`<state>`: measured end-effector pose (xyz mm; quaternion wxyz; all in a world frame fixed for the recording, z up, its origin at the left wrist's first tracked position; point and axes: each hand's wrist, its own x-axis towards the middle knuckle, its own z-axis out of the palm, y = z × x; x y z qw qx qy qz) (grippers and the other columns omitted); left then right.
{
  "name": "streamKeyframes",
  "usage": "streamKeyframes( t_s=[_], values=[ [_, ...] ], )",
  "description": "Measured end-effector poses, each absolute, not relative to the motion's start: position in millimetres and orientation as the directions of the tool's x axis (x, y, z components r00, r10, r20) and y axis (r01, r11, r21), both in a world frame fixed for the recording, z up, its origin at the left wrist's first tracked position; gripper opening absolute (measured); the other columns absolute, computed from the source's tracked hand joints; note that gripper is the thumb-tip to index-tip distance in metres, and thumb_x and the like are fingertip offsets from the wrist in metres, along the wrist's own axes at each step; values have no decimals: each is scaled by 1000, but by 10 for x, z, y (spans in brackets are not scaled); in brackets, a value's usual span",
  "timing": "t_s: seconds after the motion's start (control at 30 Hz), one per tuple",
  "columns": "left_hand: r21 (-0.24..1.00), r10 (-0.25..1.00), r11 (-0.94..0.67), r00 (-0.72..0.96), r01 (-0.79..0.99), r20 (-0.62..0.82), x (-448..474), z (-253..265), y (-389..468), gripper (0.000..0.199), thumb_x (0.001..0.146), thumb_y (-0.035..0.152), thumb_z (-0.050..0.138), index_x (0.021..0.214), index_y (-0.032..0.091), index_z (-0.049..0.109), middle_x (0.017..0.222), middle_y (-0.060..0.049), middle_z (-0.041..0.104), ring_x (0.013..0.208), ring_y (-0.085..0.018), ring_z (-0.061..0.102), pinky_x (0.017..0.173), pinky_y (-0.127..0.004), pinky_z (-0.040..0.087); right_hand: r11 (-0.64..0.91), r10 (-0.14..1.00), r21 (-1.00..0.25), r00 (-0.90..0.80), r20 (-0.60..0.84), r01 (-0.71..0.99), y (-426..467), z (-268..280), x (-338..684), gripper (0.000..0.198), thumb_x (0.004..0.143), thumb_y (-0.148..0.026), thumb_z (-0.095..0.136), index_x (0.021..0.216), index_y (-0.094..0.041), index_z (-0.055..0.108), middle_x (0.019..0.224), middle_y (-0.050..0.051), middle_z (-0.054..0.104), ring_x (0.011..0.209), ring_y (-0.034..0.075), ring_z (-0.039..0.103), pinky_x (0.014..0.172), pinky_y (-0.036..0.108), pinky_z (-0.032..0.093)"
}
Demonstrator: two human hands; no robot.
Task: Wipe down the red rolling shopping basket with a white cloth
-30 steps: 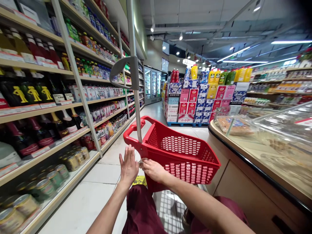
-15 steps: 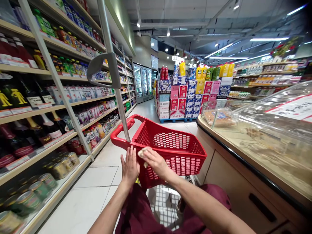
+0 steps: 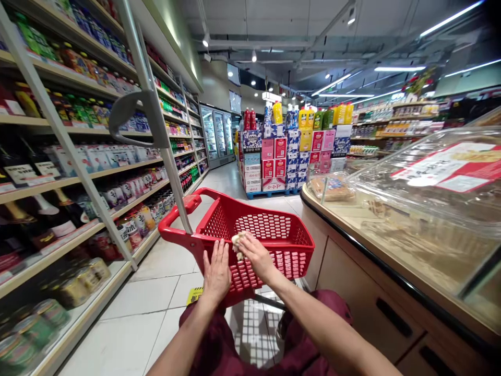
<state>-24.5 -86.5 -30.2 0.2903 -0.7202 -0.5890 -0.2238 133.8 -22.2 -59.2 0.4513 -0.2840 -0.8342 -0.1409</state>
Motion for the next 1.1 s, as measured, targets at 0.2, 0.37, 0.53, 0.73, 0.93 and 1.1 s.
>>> streamKeyframes(
  t_s=[0.2,0.37,0.53,0.73,0.93,1.1],
  values=[
    [-275,740,-217,341,937,580,-26,-423,-804,61,73,17,40,133,12,31,142,-10,28,135,-22,13,109,-48,11,807,353,34,-529,772,589,-332,-853,1605,32,88,-14,43,117,-21,56,117,5,59,120,18,44,96,36,45],
    [-270,766,-230,345,935,543,137,-402,-729,61,75,17,39,135,12,28,144,-9,24,135,-22,12,109,-49,11,754,383,-24,-410,828,656,-248,-785,1893,36,90,-12,36,121,-20,52,125,6,53,127,18,34,102,39,39],
    [-313,739,-328,449,891,502,357,-484,-663,61,75,16,38,135,13,27,144,-9,25,135,-21,12,108,-49,12,766,387,6,-467,795,643,-283,-1059,2130,33,91,-15,36,115,-22,57,112,4,62,120,17,44,95,37,46],
    [-293,731,-360,463,886,502,604,-504,-598,63,74,15,38,136,11,25,144,-10,25,135,-22,11,108,-50,10,717,424,-76,-346,837,693,-217,-954,2323,35,91,-12,35,120,-20,53,124,5,54,127,18,34,102,39,39],
    [-331,704,-419,532,846,470,689,-605,-593,62,74,15,37,135,13,26,144,-8,25,135,-21,10,109,-48,9,710,456,-32,-426,781,703,-349,-1253,2567,35,90,-13,36,118,-23,55,113,4,62,120,17,44,93,36,47],
    [-324,717,-417,527,849,456,840,-611,-557,63,75,16,37,136,13,24,144,-8,25,135,-21,11,108,-48,11,652,474,-101,-300,828,752,-278,-1122,2658,37,89,-12,37,121,-23,52,125,5,53,127,18,34,101,40,39]
  ],
)
